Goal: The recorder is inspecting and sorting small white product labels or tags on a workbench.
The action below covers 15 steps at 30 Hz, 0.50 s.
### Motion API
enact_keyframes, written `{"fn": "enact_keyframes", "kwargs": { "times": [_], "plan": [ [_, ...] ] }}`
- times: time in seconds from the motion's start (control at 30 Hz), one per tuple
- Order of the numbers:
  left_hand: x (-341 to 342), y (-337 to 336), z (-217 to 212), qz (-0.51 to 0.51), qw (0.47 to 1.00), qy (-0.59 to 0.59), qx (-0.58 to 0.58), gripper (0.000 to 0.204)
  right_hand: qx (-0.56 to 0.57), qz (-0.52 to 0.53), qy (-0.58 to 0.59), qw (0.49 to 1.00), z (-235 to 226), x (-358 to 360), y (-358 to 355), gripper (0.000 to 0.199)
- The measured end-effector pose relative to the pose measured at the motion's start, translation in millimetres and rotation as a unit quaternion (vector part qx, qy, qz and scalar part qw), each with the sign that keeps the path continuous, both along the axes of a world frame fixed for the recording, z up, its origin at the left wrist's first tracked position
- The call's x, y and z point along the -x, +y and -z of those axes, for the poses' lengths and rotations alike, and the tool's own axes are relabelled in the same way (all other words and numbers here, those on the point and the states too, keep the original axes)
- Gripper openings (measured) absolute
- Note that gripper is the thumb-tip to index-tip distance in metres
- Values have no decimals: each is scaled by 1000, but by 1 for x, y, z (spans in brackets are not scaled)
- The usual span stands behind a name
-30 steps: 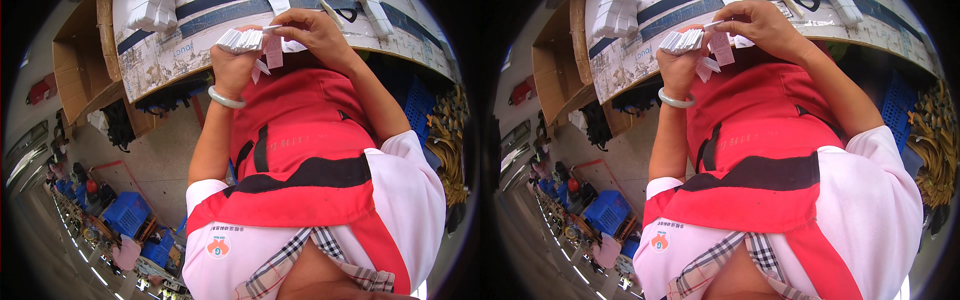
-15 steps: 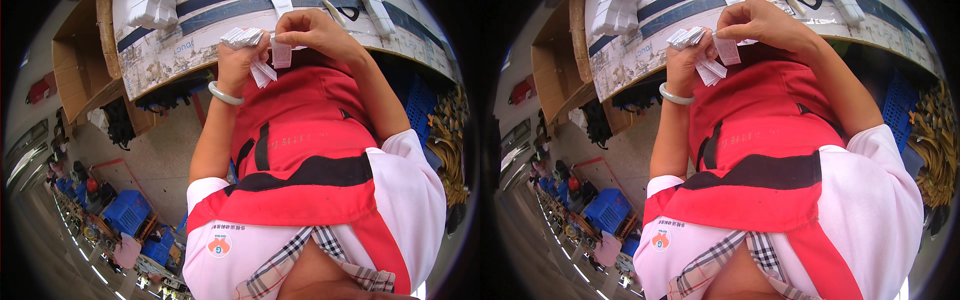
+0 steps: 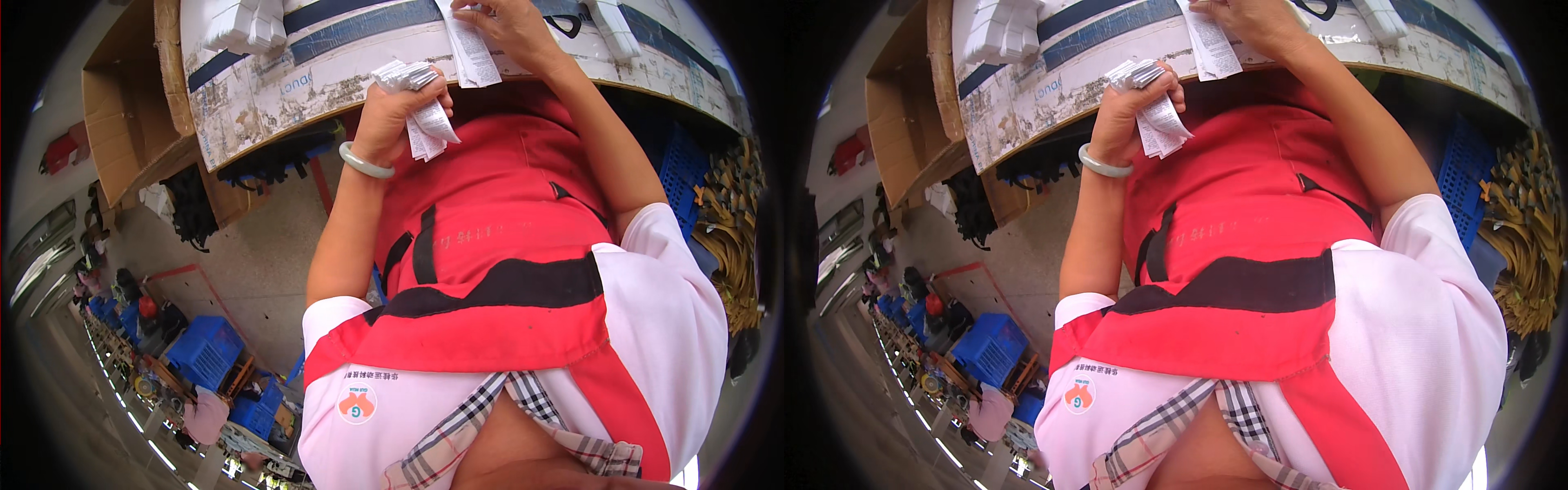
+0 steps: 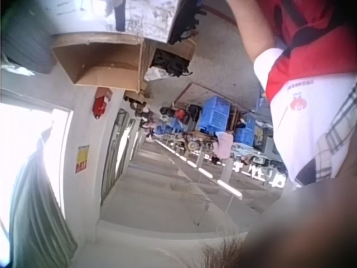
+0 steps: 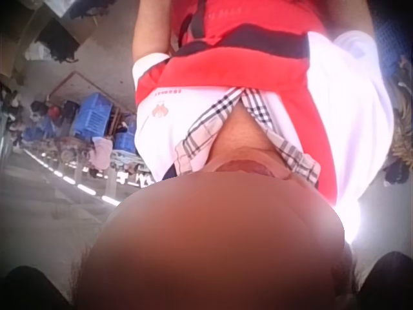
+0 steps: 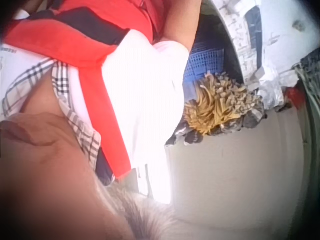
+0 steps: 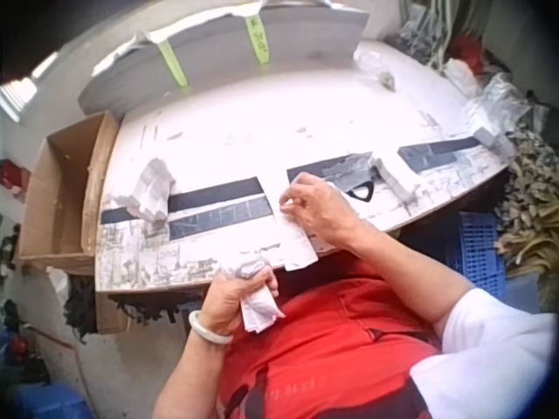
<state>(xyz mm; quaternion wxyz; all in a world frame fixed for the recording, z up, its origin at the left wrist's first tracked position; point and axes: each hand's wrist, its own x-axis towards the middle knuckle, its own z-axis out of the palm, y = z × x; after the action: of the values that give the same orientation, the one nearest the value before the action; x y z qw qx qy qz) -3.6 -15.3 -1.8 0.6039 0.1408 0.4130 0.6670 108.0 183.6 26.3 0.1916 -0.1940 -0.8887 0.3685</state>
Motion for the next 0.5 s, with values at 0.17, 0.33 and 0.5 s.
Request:
{"fn": "enact_keyframes", "kwargs": {
  "times": [0.17,0.33,0.5],
  "plan": [
    [-4,7,-1,-34,996,84,25,18,-25,-62,200,977,11,2,8,11],
    [-4,12,-5,-138,938,318,6,17,-52,1,-12,999,-2,-2,-2,9],
    [-3,19,-13,-153,922,354,-19,17,-37,-23,43,998,-11,-4,-8,10]
  ]
}}
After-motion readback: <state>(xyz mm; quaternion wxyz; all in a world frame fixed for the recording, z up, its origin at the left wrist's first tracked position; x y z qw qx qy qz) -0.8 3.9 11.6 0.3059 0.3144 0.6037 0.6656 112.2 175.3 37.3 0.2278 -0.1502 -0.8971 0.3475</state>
